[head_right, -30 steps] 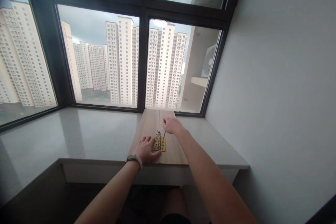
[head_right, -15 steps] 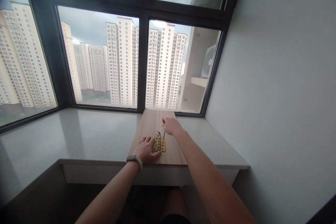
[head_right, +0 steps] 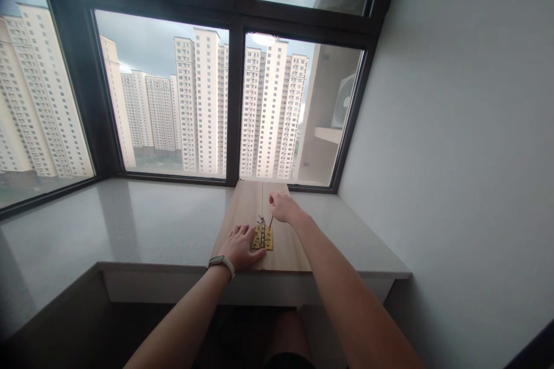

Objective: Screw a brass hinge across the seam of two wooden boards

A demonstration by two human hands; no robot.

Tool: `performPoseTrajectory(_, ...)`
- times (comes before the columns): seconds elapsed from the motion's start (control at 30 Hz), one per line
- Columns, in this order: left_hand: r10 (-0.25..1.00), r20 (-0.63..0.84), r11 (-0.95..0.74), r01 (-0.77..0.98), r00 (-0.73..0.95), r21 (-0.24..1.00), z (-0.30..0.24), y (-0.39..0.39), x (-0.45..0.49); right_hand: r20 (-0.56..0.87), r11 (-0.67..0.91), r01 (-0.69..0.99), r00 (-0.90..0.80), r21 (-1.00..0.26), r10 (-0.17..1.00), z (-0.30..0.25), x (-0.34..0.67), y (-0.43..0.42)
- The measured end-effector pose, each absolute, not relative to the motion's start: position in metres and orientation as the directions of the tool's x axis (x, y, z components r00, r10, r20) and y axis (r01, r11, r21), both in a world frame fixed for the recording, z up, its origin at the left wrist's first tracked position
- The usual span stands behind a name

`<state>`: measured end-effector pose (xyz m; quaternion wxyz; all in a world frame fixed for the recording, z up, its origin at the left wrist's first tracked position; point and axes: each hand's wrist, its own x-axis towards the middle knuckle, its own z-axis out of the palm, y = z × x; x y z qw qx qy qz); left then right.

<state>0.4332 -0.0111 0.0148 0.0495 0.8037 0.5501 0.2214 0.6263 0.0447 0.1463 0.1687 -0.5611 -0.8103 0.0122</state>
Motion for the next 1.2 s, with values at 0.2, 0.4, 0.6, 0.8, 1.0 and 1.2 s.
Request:
performPoseTrajectory(0.2,0.905,0.313,-0.387,0.867,0.290,0.315,0.012,-0.010,0.433,0.186,0.357,0.914,-0.324,-0.192,0.928,0.154,0.628,0.047)
performPoseTrajectory(0.4,0.909,0.303,-0.380,0.869,0.287,0.317,0.014,-0.010,0.433,0.169,0.326,0.940,-0.307,-0.098,0.936,0.158,0.627,0.043)
performPoseTrajectory(0.6,0.908,0.307,-0.381,0.868,0.286,0.318,0.014,-0.010,0.433,0.217,0.321,0.946,-0.305,-0.042,0.927,0.153,0.627,0.043)
performPoseTrajectory(0.8,0.904,0.318,-0.387,0.866,0.287,0.317,0.012,-0.010,0.432,0.207,0.362,0.925,-0.333,-0.119,0.920,0.151,0.627,0.046)
performPoseTrajectory(1.0,0.906,0.309,-0.385,0.865,0.289,0.322,0.013,-0.010,0.432,0.220,0.354,0.930,-0.326,-0.101,0.920,0.152,0.622,0.044)
performPoseTrajectory(1.2,0.918,0.282,-0.366,0.872,0.279,0.326,0.018,-0.013,0.434,0.239,0.304,0.953,-0.294,-0.006,0.926,0.154,0.620,0.040)
